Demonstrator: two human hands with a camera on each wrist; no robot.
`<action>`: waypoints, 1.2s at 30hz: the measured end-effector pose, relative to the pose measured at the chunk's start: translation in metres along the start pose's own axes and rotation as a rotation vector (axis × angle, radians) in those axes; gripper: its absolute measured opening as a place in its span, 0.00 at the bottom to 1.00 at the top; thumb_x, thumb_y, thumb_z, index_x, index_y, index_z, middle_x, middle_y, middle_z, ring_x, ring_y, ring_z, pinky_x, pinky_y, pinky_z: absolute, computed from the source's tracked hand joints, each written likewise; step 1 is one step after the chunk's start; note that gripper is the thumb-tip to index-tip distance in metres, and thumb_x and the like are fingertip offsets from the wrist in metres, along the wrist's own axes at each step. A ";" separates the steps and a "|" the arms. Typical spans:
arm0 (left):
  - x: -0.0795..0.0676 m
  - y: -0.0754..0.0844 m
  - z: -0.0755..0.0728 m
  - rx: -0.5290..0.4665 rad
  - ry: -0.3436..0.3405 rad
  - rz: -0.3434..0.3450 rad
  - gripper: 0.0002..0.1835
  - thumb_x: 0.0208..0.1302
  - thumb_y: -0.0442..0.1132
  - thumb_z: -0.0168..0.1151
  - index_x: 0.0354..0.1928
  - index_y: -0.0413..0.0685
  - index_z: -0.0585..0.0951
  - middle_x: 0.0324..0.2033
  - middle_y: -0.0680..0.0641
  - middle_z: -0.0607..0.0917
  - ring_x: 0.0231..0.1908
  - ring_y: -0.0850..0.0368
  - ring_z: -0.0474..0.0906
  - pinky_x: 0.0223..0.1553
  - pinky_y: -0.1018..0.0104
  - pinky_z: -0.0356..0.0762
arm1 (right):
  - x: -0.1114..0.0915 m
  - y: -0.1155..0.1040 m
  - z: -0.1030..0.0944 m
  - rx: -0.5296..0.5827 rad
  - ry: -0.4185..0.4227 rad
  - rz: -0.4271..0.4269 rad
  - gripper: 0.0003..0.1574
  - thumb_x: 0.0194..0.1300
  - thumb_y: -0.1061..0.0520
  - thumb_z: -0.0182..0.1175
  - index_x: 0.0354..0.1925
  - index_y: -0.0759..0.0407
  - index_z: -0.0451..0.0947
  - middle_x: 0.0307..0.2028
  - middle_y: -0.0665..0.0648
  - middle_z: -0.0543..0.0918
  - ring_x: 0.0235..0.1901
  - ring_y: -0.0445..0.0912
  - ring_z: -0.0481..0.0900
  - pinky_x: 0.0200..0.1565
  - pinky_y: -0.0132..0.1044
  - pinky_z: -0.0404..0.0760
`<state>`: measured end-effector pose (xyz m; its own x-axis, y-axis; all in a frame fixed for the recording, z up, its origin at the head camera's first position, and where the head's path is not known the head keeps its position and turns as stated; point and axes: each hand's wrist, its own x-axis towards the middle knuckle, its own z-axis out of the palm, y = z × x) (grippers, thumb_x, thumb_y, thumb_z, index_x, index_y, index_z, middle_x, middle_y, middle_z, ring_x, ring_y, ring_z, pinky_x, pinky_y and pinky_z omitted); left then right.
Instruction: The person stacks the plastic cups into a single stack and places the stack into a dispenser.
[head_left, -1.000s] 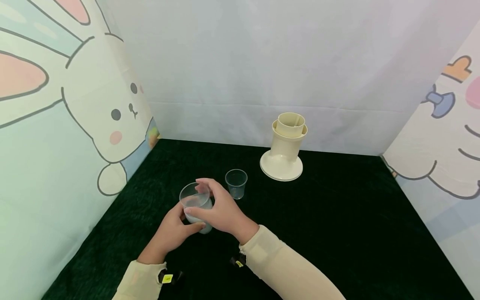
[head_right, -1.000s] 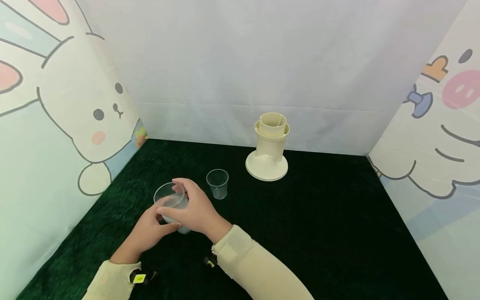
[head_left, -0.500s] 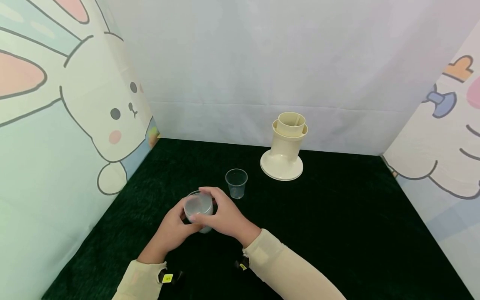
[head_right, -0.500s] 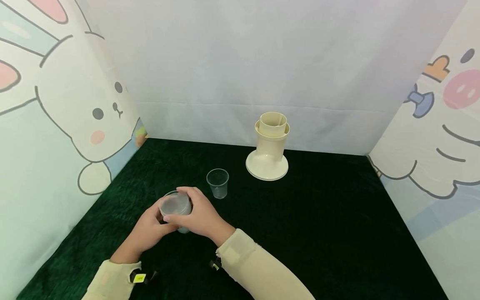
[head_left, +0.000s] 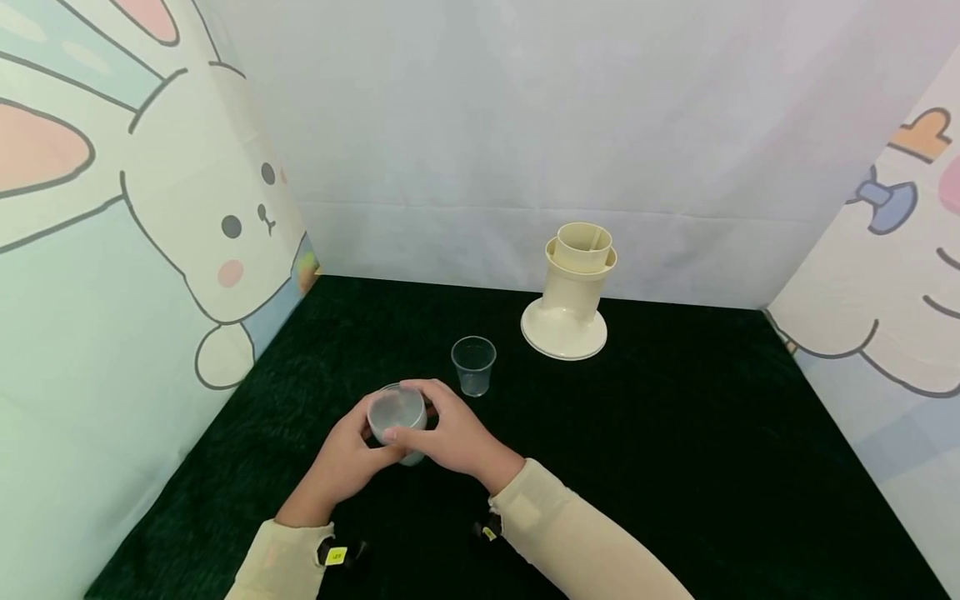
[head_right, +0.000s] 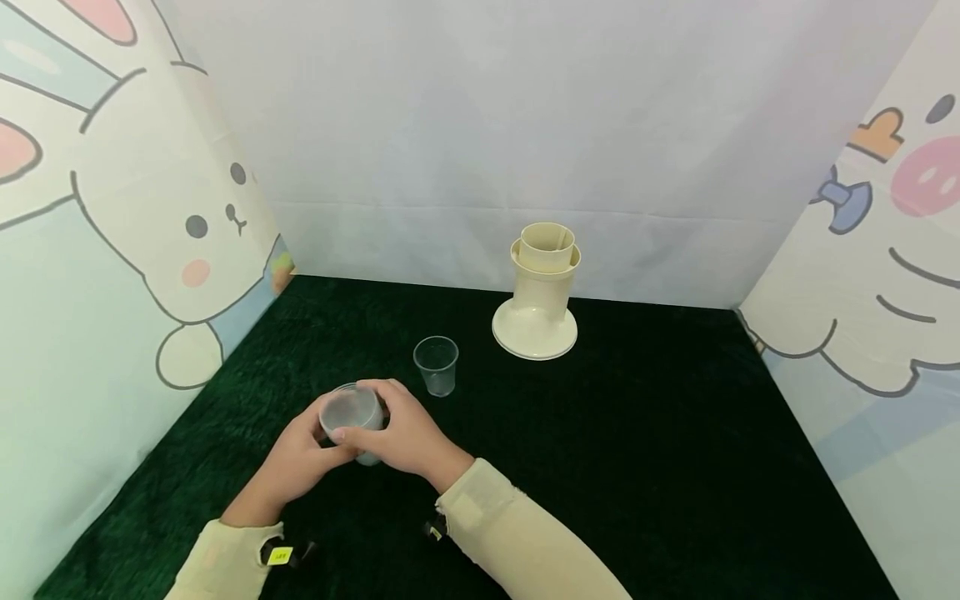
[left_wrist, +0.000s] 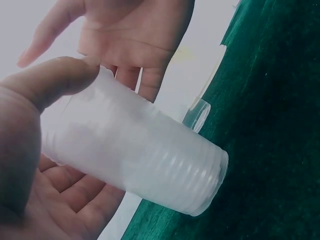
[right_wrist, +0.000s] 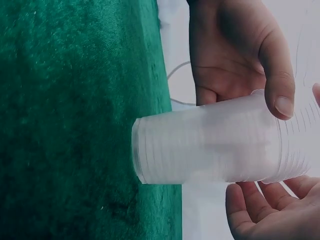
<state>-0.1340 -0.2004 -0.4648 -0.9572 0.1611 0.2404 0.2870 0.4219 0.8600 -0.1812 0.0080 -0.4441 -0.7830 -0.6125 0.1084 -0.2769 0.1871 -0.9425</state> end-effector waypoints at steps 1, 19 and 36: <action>0.000 0.000 0.000 0.000 0.000 0.001 0.33 0.65 0.46 0.74 0.69 0.57 0.72 0.60 0.54 0.80 0.58 0.56 0.77 0.58 0.56 0.77 | 0.000 0.000 0.000 -0.001 0.002 -0.002 0.38 0.69 0.38 0.66 0.72 0.40 0.67 0.64 0.43 0.71 0.57 0.41 0.73 0.58 0.43 0.76; 0.000 0.004 0.000 0.007 0.005 -0.056 0.38 0.60 0.49 0.78 0.70 0.59 0.70 0.61 0.55 0.79 0.56 0.56 0.77 0.57 0.49 0.78 | -0.004 -0.006 -0.011 -0.018 0.040 -0.041 0.43 0.66 0.39 0.70 0.73 0.43 0.66 0.64 0.43 0.73 0.60 0.41 0.73 0.63 0.49 0.73; 0.002 0.007 0.000 -0.001 0.007 -0.095 0.40 0.59 0.49 0.79 0.70 0.54 0.70 0.61 0.49 0.79 0.57 0.51 0.78 0.61 0.42 0.74 | -0.009 -0.011 -0.048 0.063 0.176 -0.105 0.36 0.69 0.49 0.70 0.71 0.47 0.69 0.64 0.49 0.76 0.63 0.44 0.73 0.64 0.50 0.73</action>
<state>-0.1340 -0.1968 -0.4583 -0.9803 0.1142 0.1609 0.1949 0.4338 0.8797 -0.1978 0.0481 -0.4193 -0.8383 -0.4814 0.2559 -0.3317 0.0777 -0.9402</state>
